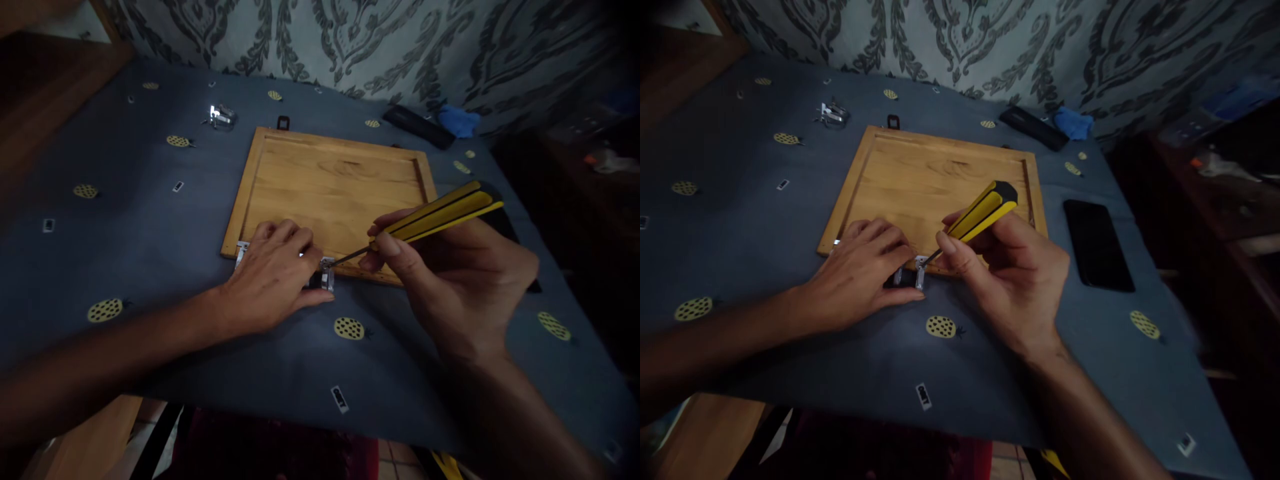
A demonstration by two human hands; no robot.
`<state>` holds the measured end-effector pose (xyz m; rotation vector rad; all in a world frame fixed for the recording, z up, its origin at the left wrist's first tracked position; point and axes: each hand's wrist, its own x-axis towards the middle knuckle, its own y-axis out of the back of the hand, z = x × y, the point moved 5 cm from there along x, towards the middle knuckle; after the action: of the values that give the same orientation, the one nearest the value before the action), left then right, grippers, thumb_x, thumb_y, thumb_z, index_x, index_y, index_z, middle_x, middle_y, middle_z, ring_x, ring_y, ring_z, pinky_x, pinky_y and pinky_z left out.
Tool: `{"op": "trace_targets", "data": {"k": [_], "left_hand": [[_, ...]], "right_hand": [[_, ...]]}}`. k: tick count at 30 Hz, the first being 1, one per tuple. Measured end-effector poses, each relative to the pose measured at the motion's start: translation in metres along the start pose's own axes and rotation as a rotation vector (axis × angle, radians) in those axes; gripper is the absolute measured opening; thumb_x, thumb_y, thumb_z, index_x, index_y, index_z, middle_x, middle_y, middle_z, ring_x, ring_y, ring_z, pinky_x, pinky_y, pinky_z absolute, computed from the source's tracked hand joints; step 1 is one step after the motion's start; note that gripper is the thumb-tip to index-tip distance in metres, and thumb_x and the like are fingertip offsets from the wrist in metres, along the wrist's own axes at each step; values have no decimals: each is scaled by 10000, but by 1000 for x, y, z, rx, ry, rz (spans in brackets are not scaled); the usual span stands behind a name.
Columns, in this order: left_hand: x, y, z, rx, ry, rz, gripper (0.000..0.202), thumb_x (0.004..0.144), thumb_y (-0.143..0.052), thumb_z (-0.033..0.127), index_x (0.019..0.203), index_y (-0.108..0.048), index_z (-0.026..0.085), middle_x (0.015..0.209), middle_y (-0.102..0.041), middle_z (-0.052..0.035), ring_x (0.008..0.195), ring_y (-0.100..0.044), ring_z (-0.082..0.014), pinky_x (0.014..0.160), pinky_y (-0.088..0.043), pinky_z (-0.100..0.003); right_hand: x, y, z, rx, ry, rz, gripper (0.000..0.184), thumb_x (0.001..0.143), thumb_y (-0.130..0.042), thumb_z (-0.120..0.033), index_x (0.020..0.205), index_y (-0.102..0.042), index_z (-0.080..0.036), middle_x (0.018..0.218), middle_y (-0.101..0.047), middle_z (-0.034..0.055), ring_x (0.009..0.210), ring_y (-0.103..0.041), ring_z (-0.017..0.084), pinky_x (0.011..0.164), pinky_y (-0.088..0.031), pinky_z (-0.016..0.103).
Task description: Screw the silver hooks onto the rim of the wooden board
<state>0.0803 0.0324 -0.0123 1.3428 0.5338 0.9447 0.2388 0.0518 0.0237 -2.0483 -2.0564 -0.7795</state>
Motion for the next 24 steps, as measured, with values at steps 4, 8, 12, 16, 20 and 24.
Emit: {"op": "trace_targets", "data": {"k": [4, 8, 12, 16, 20, 24], "left_hand": [[0, 0, 0, 1, 4, -9, 445, 883, -687, 535, 1078, -677, 134, 1053, -645, -97, 1068, -535, -296, 903, -395, -428], [1, 1, 0, -1, 7, -25, 459, 877, -690, 543, 1080, -681, 132, 1049, -643, -97, 1073, -534, -299, 905, -396, -434], [2, 0, 0, 2, 11, -38, 448, 883, -681, 548, 1073, -689, 143, 1051, -644, -94, 1080, -528, -294, 907, -394, -427], [2, 0, 0, 1, 4, -25, 441, 891, -672, 545, 1066, -692, 141, 1054, -644, -92, 1071, -527, -292, 906, -387, -425], [1, -1, 0, 1, 10, -24, 443, 890, -673, 542, 1068, -693, 136, 1041, -639, -94, 1072, -526, -295, 904, -382, -423], [1, -1, 0, 2, 9, -28, 441, 893, -671, 540, 1077, -689, 140, 1056, -638, -93, 1084, -522, -296, 912, -375, -424]], "right_hand": [[2, -1, -1, 16, -31, -28, 185, 668, -901, -266, 777, -752, -250, 776, -735, -29, 551, -651, 113, 535, -583, 247], [1, -2, -1, 76, -55, -61, 216, 699, -884, -292, 871, -756, -265, 864, -745, -13, 588, -677, 126, 558, -596, 265], [-2, -4, -2, 139, -72, -122, 162, 847, -758, -286, 1008, -767, -310, 1076, -755, 6, 639, -708, 133, 582, -620, 290], [0, -4, -7, 109, 27, -142, 100, 813, -779, -191, 818, -777, -291, 916, -763, -14, 596, -685, 125, 528, -594, 265], [2, -4, -13, 79, 112, -96, 138, 738, -830, -158, 696, -745, -258, 838, -740, -11, 527, -618, 95, 397, -505, 221], [2, -7, -12, 76, 40, -89, 128, 758, -825, -198, 705, -734, -271, 771, -723, -23, 487, -605, 101, 423, -532, 240]]}}
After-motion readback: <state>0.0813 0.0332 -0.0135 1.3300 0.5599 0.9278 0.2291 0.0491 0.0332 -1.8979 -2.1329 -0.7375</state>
